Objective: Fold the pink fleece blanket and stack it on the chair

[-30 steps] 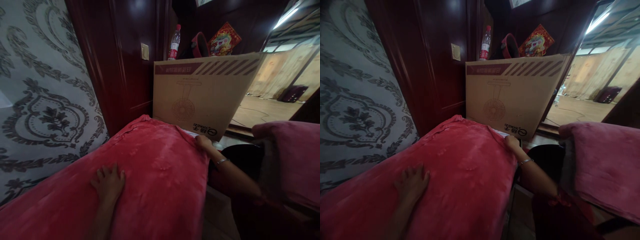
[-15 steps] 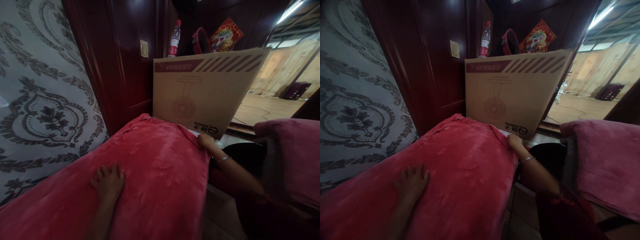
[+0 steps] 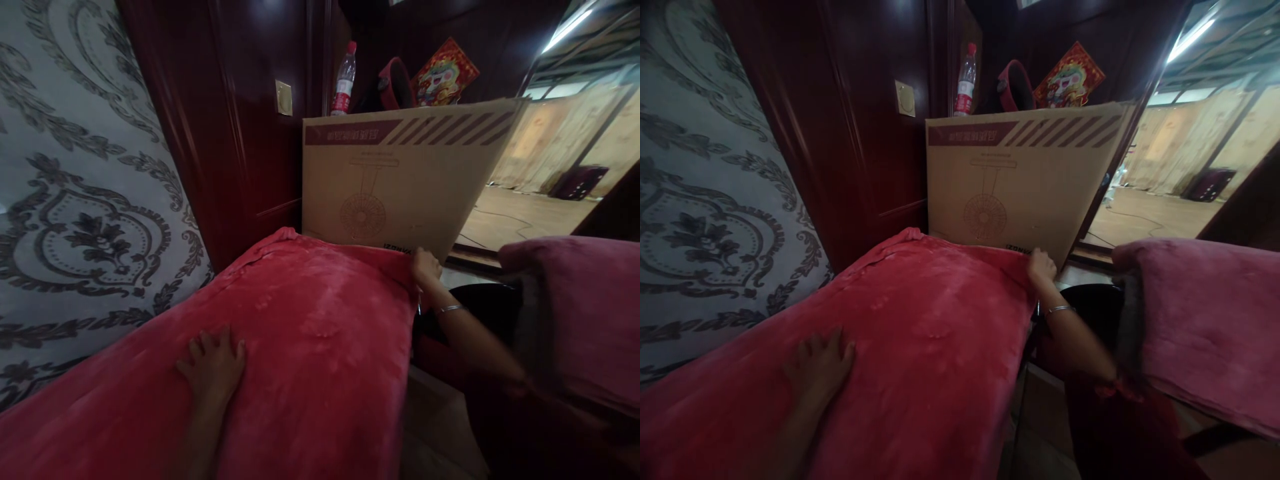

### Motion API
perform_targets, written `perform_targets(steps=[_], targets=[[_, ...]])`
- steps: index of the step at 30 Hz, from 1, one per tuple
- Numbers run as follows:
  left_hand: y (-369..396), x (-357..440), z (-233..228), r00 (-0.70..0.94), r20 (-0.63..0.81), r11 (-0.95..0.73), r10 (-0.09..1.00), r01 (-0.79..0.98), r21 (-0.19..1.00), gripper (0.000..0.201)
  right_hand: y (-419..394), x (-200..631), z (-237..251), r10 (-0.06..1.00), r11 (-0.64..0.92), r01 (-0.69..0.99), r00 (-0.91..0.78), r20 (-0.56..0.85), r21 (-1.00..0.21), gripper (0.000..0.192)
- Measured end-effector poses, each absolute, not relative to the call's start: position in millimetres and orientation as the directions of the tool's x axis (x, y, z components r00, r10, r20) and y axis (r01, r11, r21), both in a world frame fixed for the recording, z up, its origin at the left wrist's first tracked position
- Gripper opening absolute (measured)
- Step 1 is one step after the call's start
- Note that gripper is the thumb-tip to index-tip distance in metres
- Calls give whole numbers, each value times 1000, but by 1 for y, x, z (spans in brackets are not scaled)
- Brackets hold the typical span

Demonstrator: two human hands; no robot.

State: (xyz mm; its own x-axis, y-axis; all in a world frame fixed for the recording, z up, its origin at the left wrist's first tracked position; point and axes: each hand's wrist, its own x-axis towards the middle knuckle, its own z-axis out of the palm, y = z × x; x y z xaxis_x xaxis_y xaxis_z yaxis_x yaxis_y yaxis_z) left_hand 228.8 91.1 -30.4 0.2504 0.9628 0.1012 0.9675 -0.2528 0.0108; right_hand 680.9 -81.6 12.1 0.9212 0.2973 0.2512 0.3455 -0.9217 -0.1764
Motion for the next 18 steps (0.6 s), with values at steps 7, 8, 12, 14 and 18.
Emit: perform_targets(steps=[7, 8, 12, 14, 18], targets=[[92, 228, -33, 257, 121, -259, 959, 966, -1, 57, -61, 667, -22, 452, -816, 554, 791, 412, -168, 52], [92, 228, -34, 260, 124, -262, 958, 965, -5, 57, -56, 665, -30, 545, -760, 637, 734, 406, -131, 53], [91, 228, -34, 260, 129, -260, 957, 965, -19, 57, -49, 668, -59, 684, -712, 699, 711, 163, -61, 60], [90, 229, -32, 257, 121, -256, 959, 966, -28, 56, -52, 676, -66, 626, -774, 630, 776, 75, -61, 61], [87, 230, -28, 260, 103, -257, 960, 966, -38, 57, -51, 682, -66, 505, -859, 508, 861, 58, -59, 64]])
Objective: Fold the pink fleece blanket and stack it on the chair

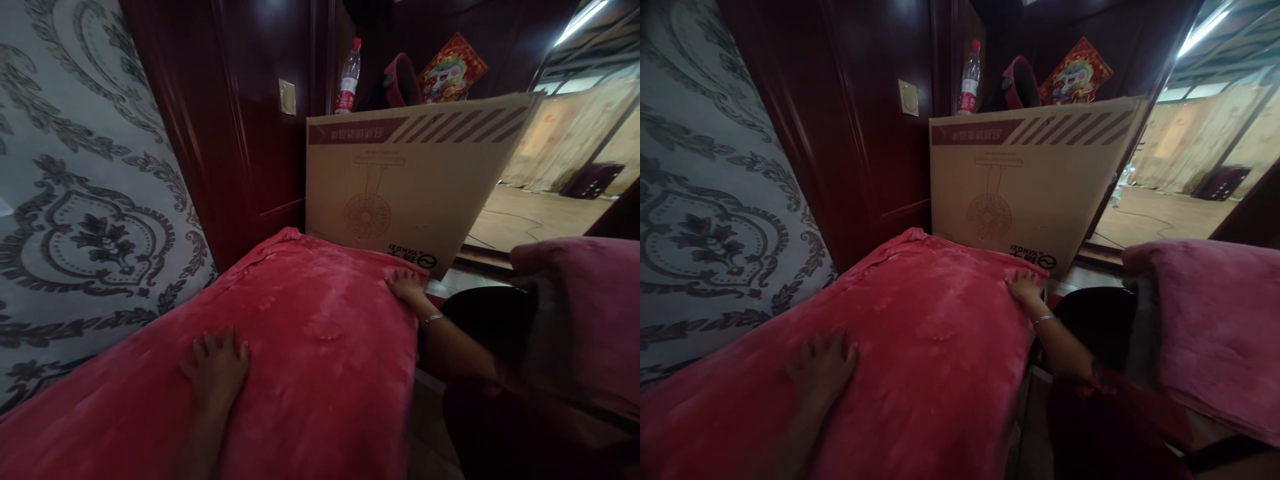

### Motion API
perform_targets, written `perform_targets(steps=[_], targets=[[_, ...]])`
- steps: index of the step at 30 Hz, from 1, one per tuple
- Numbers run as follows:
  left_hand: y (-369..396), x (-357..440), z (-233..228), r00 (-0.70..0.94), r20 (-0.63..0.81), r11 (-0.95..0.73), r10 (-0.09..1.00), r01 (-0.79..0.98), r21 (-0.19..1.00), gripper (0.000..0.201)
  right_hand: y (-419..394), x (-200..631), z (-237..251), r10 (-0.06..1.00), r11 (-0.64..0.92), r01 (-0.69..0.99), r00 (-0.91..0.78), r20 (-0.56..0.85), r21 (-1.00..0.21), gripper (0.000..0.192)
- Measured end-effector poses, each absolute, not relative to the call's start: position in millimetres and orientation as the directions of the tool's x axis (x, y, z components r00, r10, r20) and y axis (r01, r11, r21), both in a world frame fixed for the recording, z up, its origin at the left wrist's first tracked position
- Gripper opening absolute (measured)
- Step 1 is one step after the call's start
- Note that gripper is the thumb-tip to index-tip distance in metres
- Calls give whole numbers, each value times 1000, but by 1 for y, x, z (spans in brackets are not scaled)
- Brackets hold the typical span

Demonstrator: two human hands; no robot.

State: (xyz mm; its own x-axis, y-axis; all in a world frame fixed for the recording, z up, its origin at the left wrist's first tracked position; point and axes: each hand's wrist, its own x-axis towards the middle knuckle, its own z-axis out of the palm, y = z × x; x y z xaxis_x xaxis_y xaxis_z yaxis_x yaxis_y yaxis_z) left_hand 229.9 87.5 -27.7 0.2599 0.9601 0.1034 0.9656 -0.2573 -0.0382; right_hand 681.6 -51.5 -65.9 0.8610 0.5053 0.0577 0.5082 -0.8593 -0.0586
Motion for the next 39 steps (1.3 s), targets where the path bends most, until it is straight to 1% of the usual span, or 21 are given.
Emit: perform_targets(steps=[1, 2, 4, 6, 7, 9, 12, 14, 15, 16, 18, 21, 24, 26, 27, 29, 33, 35, 39], targets=[[87, 230, -27, 257, 99, -255, 961, 966, -36, 57, -48, 679, -65, 506, -858, 511, 859, 78, -58, 64], [87, 230, -27, 255, 95, -252, 962, 967, -34, 57, -44, 675, -63, 535, -838, 542, 839, 100, -61, 64], [88, 230, -28, 250, 88, -248, 964, 968, -32, 58, -37, 664, -63, 651, -748, 659, 751, 113, -73, 62], [88, 230, -29, 249, 89, -247, 964, 968, -35, 58, -33, 656, -66, 740, -664, 743, 669, 69, -91, 61], [89, 230, -30, 250, 90, -247, 964, 968, -38, 58, -34, 654, -68, 747, -658, 747, 663, 41, -97, 61], [89, 230, -31, 250, 94, -247, 964, 968, -44, 57, -40, 655, -71, 706, -703, 705, 708, 25, -98, 62], [89, 230, -31, 252, 96, -248, 963, 967, -51, 56, -52, 659, -70, 615, -779, 618, 786, 64, -104, 61], [89, 230, -30, 250, 89, -247, 964, 968, -47, 57, -53, 659, -65, 591, -794, 598, 801, 94, -109, 58], [89, 230, -30, 248, 82, -246, 965, 968, -43, 57, -49, 656, -61, 600, -785, 610, 792, 113, -111, 56], [89, 230, -30, 246, 76, -244, 966, 969, -38, 57, -43, 651, -57, 626, -760, 640, 768, 135, -114, 54], [89, 230, -30, 248, 73, -246, 966, 969, -37, 57, -22, 638, -49, 715, -667, 735, 677, 172, -123, 52], [88, 230, -30, 251, 86, -247, 964, 967, -56, 56, 20, 612, -43, 843, -483, 864, 503, 190, -143, 58], [88, 230, -30, 246, 82, -240, 966, 968, -76, 56, 58, 590, -45, 925, -325, 933, 348, 154, -158, 63], [88, 230, -30, 247, 79, -240, 966, 967, -89, 56, 74, 586, -52, 947, -283, 945, 302, 105, -166, 60], [87, 230, -30, 246, 79, -238, 966, 967, -95, 56, 78, 587, -56, 947, -294, 941, 311, 86, -168, 59], [87, 230, -30, 243, 82, -235, 966, 966, -105, 56, 78, 598, -63, 920, -370, 914, 386, 73, -168, 59], [88, 229, -32, 236, 75, -230, 969, 970, -82, 56, 49, 641, -69, 808, -573, 805, 587, 59, -156, 62], [89, 229, -33, 234, 70, -230, 970, 971, -64, 56, 26, 663, -68, 750, -650, 747, 660, 44, -142, 63], [89, 230, -34, 233, 76, -230, 970, 972, -43, 56, -16, 689, -70, 683, -722, 682, 729, 38, -117, 60]])
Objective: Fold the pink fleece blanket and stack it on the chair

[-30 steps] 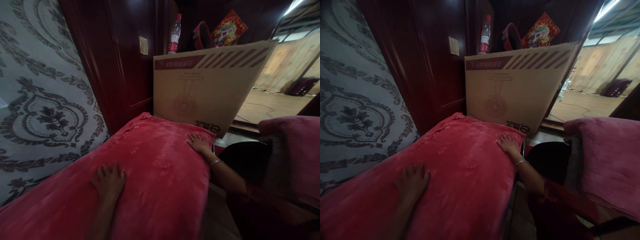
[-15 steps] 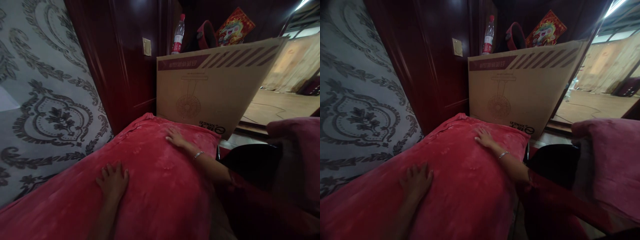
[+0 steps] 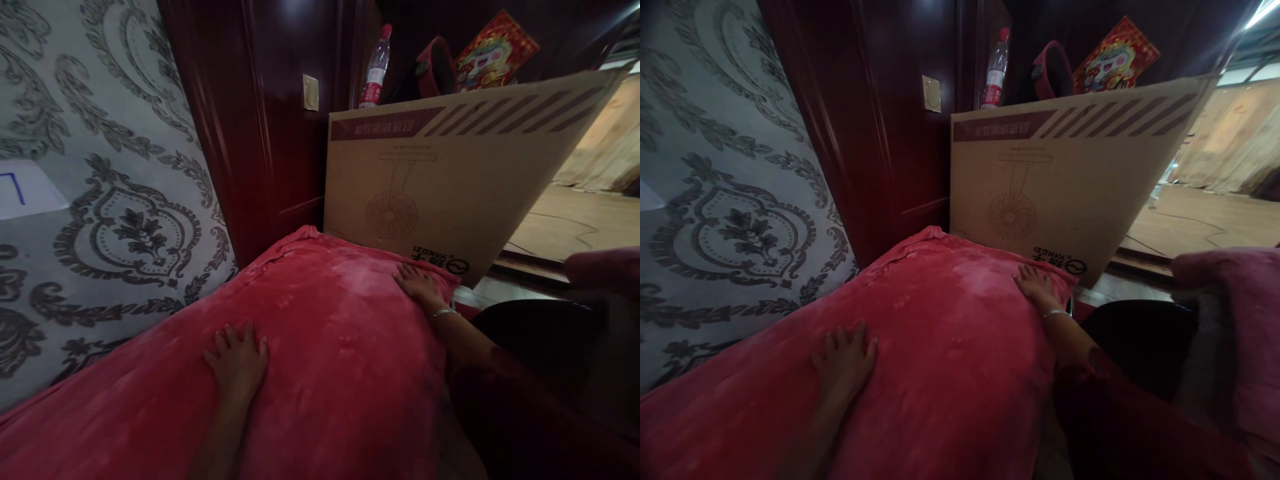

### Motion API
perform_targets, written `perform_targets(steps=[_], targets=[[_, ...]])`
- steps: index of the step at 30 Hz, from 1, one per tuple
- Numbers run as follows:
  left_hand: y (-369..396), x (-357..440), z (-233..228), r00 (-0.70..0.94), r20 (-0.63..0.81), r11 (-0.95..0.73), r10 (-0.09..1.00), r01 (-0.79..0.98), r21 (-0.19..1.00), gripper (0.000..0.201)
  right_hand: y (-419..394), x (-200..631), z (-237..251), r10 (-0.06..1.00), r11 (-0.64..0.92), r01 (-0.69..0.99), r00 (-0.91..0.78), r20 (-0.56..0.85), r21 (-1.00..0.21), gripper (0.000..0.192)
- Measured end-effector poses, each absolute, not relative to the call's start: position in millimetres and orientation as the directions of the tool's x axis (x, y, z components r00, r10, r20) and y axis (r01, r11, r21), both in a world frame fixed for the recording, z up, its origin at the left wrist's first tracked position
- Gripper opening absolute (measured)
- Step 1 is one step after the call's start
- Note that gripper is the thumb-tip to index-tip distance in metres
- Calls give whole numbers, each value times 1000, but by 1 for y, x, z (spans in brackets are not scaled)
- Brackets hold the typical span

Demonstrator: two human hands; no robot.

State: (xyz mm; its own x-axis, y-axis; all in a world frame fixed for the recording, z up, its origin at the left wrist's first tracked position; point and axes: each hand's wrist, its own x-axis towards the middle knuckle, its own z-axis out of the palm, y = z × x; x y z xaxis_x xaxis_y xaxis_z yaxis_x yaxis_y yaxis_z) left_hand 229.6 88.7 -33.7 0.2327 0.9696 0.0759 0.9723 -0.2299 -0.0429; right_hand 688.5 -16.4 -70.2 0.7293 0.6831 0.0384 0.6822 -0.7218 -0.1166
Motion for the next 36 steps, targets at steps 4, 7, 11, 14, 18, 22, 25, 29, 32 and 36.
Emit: perform_targets(steps=[4, 7, 11, 14, 18, 22, 25, 29, 32, 36], targets=[[87, 229, -33, 244, 95, -243, 965, 970, -22, 56, -39, 693, -75, 624, -773, 624, 780, 44, -114, 60], [86, 229, -33, 249, 107, -250, 963, 968, -9, 56, -50, 693, -71, 574, -809, 576, 817, 51, -116, 60], [86, 229, -33, 249, 103, -251, 963, 968, 6, 57, -47, 670, -59, 569, -809, 578, 816, 100, -113, 59], [86, 229, -31, 245, 97, -248, 965, 969, 17, 57, -25, 622, -60, 695, -694, 711, 702, 154, -113, 60], [85, 229, -29, 250, 100, -254, 963, 967, 24, 57, -7, 559, -75, 973, -196, 971, 210, 96, -137, 64], [87, 229, -29, 261, 118, -266, 958, 963, 33, 58, -40, 570, -80, 904, -420, 906, 423, 60, -58, 62], [88, 230, -30, 258, 121, -265, 959, 963, 50, 58, -76, 600, -74, 691, -718, 695, 717, 89, -30, 63], [90, 229, -29, 253, 145, -266, 956, 961, 76, 57, -97, 602, -70, 649, -748, 661, 746, 149, -53, 58], [94, 226, -34, 331, 237, -356, 913, 932, 71, 56, -100, 587, -75, 744, -639, 759, 651, 150, -124, 57], [103, 229, -47, 567, 281, -597, 775, 801, 31, 50, -103, 598, -78, 736, -640, 740, 668, 114, -205, 53]])
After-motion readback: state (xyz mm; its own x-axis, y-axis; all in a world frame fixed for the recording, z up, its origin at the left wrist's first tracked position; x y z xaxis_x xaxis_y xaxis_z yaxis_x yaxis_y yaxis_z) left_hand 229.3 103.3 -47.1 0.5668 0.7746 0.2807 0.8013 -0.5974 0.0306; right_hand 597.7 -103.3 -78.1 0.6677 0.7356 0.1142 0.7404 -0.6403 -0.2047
